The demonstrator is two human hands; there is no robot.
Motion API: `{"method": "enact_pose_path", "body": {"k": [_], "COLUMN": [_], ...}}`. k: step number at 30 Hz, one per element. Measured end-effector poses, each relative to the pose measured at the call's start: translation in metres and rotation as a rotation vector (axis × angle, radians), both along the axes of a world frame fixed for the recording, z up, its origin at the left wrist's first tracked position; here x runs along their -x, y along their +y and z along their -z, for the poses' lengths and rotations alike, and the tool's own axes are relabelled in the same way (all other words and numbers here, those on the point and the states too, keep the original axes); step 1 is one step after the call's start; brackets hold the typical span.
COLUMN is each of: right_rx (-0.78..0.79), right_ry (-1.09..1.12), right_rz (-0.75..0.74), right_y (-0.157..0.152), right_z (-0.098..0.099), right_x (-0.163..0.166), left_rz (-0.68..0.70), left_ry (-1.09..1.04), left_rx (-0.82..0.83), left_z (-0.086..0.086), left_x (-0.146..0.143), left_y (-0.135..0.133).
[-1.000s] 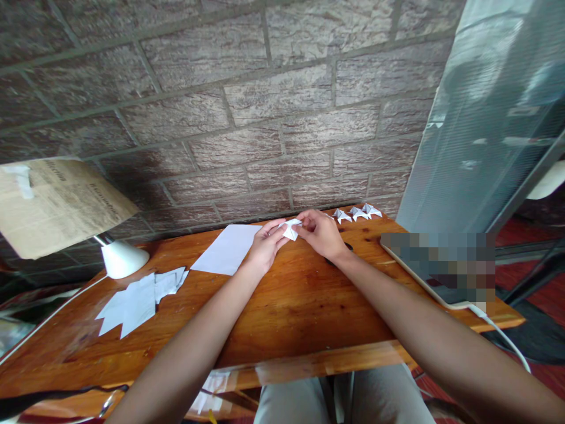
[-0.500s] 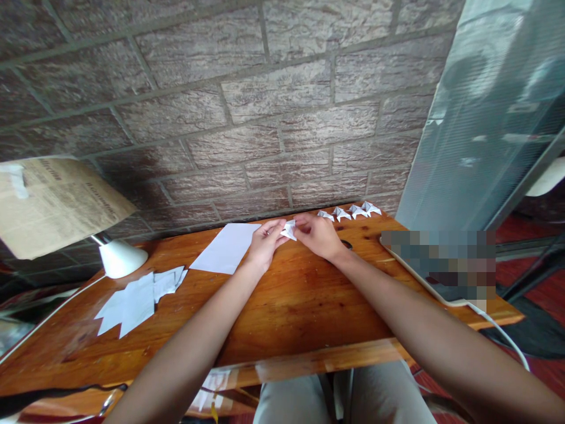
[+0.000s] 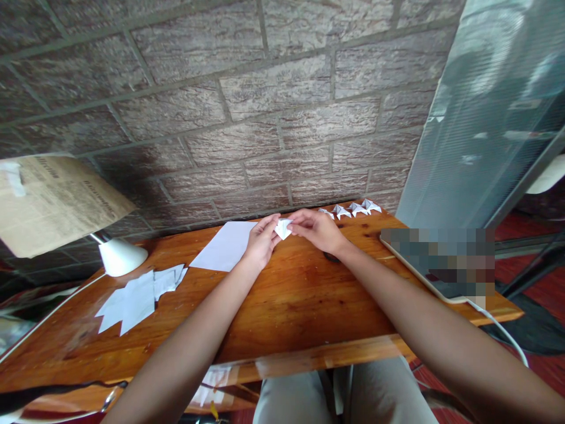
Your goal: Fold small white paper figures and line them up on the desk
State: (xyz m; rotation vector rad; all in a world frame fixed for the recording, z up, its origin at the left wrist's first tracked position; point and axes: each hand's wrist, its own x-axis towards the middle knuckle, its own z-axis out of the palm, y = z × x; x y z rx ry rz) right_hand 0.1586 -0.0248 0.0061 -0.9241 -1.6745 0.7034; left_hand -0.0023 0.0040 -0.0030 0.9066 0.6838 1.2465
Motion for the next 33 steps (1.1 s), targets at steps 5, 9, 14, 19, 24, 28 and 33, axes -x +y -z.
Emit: {"method": "enact_pose_path", "body": {"k": [5,9,14,19,24,28,33], "right_rx": [0.065,0.133,0.272,0.256,0.181,0.094,0.007], "right_ry": [0.05,0.119,0.242,0.249,0.205,0.103,-0.045], "right_rz": [-0.075,-0.113,-0.104,-0.1,0.01,0.072,0.082], "right_y": [0.0002,0.0002,-0.0019,-0.0022,0.0019,0.0015,-0.0039], "right_z": [-0.001,-0.002,-0.0059,-0.0065,-0.0027,-0.0025,-0.0037], "right_x": [-0.0031,-0.0047,-0.0042,-0.0028,-0.0043,-0.0056,-0.0029], "left_rz": [0.031,0.042,0.03,-0.009,-0.099,-0.165,-0.242], "left_ry": [0.001,0.012,0.026,0.069,0.242,0.414,0.558], "left_rx": [-0.028,-0.054,-0.093,-0.146,-0.34,-0.481,-0.556], "left_z": [-0.0016,-0.0016,-0.0011,-0.0007,0.0015,0.0048,0.0045], "left_x": [0.0,-0.0005,-0.0027,-0.0028,-0.0023,0.0012,0.007], "left_y": [-0.0014,-0.0019,-0.0032,-0.0027,-0.0028,-0.0009,0.0002]}}
